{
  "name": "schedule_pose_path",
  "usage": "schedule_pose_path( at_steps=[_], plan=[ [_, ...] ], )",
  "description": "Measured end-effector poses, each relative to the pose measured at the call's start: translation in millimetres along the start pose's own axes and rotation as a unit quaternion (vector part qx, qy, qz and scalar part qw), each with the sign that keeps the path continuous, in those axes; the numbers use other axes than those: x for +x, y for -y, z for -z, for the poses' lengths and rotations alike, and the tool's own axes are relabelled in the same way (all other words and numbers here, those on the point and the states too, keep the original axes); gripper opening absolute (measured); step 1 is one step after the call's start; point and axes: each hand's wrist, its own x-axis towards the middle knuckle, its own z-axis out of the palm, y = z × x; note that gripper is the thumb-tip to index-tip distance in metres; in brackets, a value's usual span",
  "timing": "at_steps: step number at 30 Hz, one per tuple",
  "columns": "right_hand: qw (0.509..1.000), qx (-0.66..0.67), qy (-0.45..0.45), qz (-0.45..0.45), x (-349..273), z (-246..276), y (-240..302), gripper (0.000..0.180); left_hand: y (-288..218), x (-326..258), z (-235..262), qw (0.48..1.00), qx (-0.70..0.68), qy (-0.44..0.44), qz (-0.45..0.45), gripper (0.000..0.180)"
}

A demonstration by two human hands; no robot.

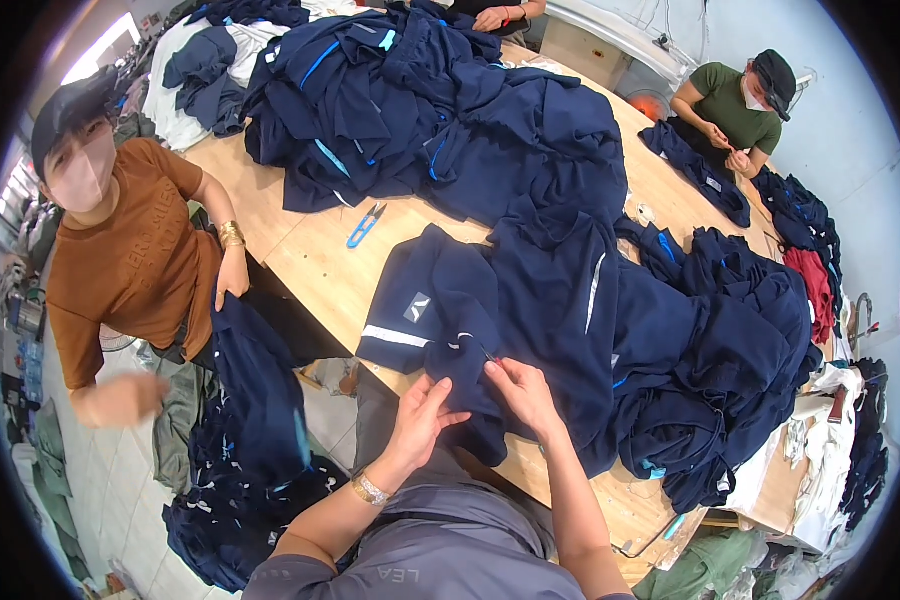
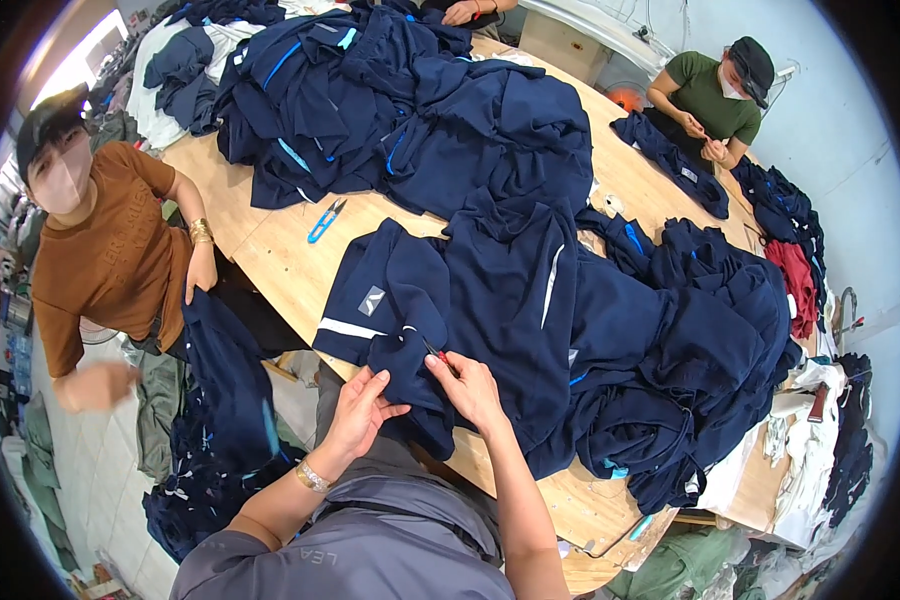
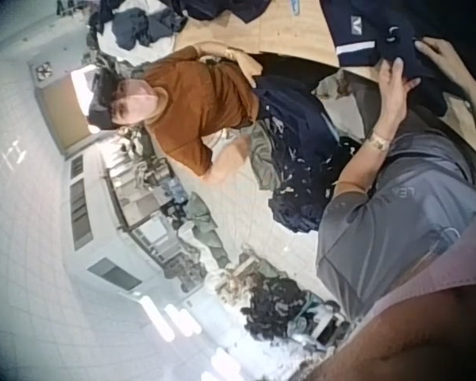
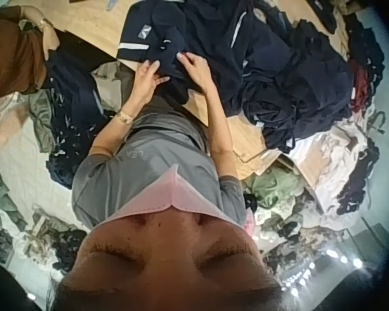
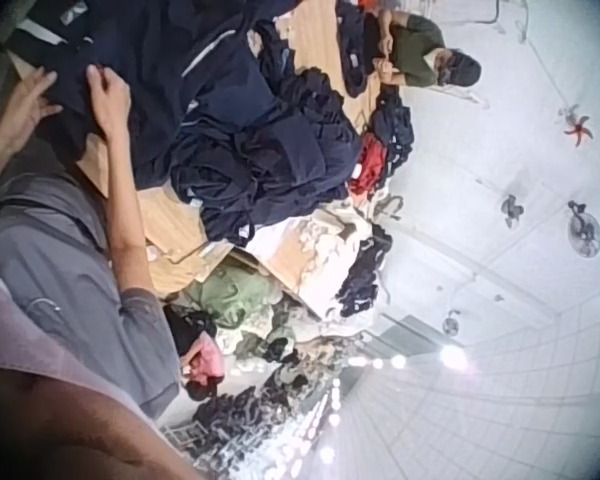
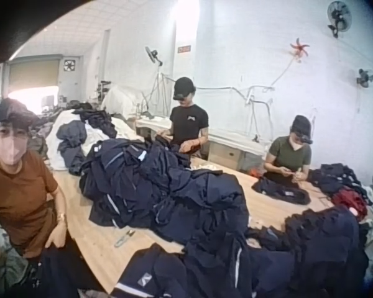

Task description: Trimming loose threads from navy blue jackets or pants using a pair of small thread snips.

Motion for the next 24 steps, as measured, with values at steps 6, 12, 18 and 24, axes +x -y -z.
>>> schedule_pose_path(
  at_steps=[6,12,18,24],
  plan=[
    [1.000,-0.011,-0.002,0.009,3.4,-1.4,-0.2,0.050,0.3,-1.4,0.8,1.000,0.007,-0.003,0.001,0.026],
    [0.987,0.149,-0.050,0.012,4.9,-0.5,-21.0,0.036,3.1,-0.6,2.5,1.000,0.006,-0.008,0.006,0.025],
    [0.931,0.351,-0.096,-0.028,-9.5,6.3,-10.8,0.030,0.8,-0.9,-1.1,1.000,-0.013,-0.004,0.011,0.023],
    [0.955,0.192,-0.161,0.158,-28.6,-22.6,19.3,0.035,4.9,0.4,-1.4,1.000,-0.003,-0.006,0.014,0.026]
  ],
)
